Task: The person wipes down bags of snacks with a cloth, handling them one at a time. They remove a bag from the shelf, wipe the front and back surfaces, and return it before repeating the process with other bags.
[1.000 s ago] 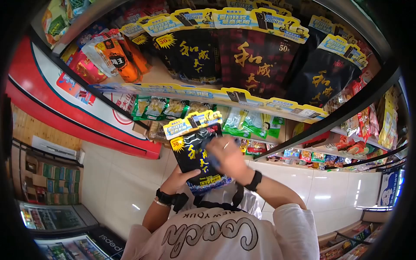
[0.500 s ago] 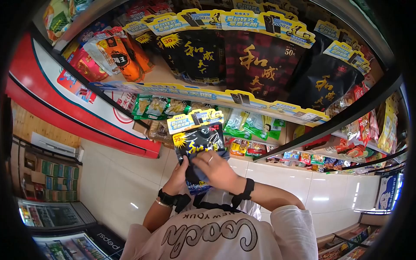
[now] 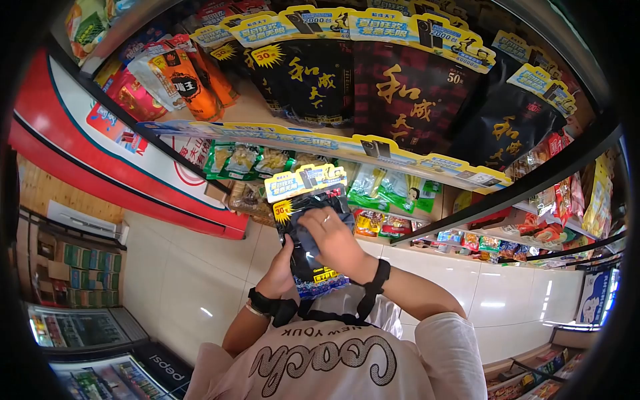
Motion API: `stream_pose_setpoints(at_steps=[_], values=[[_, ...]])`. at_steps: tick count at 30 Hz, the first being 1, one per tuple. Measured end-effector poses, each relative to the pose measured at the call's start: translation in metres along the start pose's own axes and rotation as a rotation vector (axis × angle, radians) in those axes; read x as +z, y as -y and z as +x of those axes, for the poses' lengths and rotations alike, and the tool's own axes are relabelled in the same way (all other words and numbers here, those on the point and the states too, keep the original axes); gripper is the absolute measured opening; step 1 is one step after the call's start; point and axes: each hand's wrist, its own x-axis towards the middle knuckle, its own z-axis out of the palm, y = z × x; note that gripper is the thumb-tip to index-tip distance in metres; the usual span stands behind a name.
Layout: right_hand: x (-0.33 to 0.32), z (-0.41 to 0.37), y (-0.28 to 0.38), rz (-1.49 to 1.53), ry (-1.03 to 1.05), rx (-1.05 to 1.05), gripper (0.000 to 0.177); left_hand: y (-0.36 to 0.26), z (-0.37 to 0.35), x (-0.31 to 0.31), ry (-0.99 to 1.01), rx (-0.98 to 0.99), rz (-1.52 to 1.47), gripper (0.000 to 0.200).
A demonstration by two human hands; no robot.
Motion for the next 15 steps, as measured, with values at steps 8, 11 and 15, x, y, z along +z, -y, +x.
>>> stream_pose_setpoints(at_steps=[8,11,15], values=[[0.005,-0.023,0.012,-0.018,0.34,-0.192,0.051,-0.005,0.002,-0.006,0.054,-0.043,-0.116,0.061],[0.009,-0.027,0.008,-0.103,0.318,-0.228,0.047,-0.003,0.002,0.0,0.052,-0.044,-0.108,0.061],[0.0,0.006,0.001,-0.159,0.125,-0.111,0.046,0.001,0.004,0.004,-0.024,-0.05,-0.129,0.061]])
